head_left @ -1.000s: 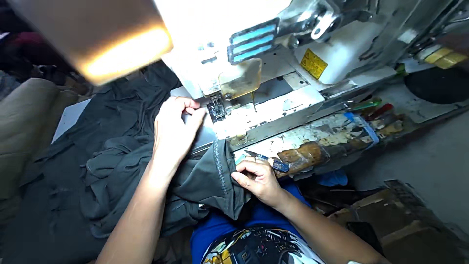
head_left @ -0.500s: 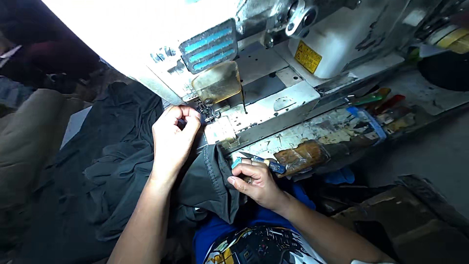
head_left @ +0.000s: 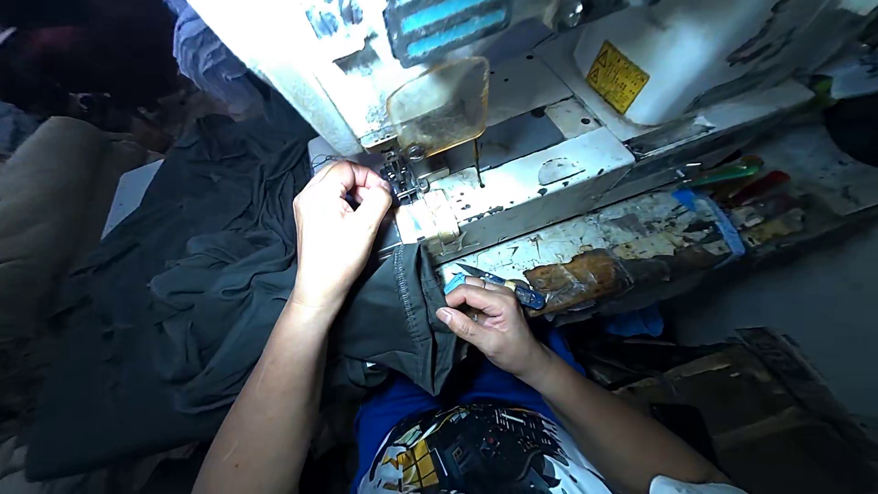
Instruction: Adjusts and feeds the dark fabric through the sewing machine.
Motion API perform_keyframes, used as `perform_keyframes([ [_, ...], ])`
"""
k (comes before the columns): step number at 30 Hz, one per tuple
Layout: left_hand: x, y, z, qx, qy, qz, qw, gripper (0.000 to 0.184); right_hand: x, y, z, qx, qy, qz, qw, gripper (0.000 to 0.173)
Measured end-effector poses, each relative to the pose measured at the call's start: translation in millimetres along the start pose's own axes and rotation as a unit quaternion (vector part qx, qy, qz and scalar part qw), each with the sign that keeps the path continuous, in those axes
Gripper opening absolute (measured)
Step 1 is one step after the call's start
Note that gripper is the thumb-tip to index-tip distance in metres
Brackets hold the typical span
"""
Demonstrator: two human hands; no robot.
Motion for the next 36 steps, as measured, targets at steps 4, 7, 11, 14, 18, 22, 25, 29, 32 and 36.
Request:
perform_keyframes([
  [4, 0.6, -1.4, 2.0, -0.022, -0.001, -0.003, 1.000, 0.013, -1.0, 0.1, -0.6, 0.001, 0.007, 0.001, 1.000, 0.019],
  [7, -0.3, -1.8, -0.5, -0.035, 0.008, -0.013, 0.999, 0.013, -1.5, -0.1, 0.0, -0.002, 0.012, 0.006, 1.000, 0.017],
  [11, -1.6, 3.1, -7.5, -0.004, 0.032, -0.029, 0.999, 0.020, -2.1, -0.1, -0.3, -0.013, 0.013, 0.006, 1.000, 0.012],
  [14, 2.0, 7.2, -9.6, 0.013, 0.038, -0.025, 0.999, 0.018, -1.8, -0.7, 1.0, -0.023, 0.014, 0.005, 1.000, 0.010],
  [18, 5.9, 6.6, -3.1, -0.020, 0.016, -0.008, 1.000, 0.015, -2.1, -1.6, 2.4, -0.041, 0.007, 0.010, 0.999, 0.009],
  [22, 6.9, 3.9, 1.8, -0.029, -0.024, -0.003, 0.999, 0.015, -1.7, -1.3, 3.5, -0.055, 0.003, 0.012, 0.998, 0.010],
  [25, 8.2, 3.1, 2.6, -0.028, -0.035, -0.001, 0.999, 0.016, -1.5, -0.8, 3.6, -0.058, 0.000, 0.015, 0.998, 0.010],
  [29, 9.5, 2.2, 3.4, -0.037, -0.031, -0.007, 0.999, 0.018, -1.7, -0.6, 2.0, -0.064, 0.000, 0.016, 0.998, 0.010],
  [32, 10.1, 2.7, 4.1, -0.047, -0.038, -0.007, 0.998, 0.017, -1.8, -0.9, 1.7, -0.066, -0.002, 0.016, 0.998, 0.009],
  [36, 9.2, 2.0, 3.9, -0.069, -0.041, -0.013, 0.997, 0.018, -2.2, -0.3, 1.0, -0.061, 0.002, 0.014, 0.998, 0.008],
])
Point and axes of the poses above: each hand's wrist, its own x-axis towards the middle knuckle, its own y-axis out of the palm, z = x × y, the point moved 7 cm from there along x, towards the middle knuckle, and after that the axes turned 10 degrees about -z, right-handed, at the moved point
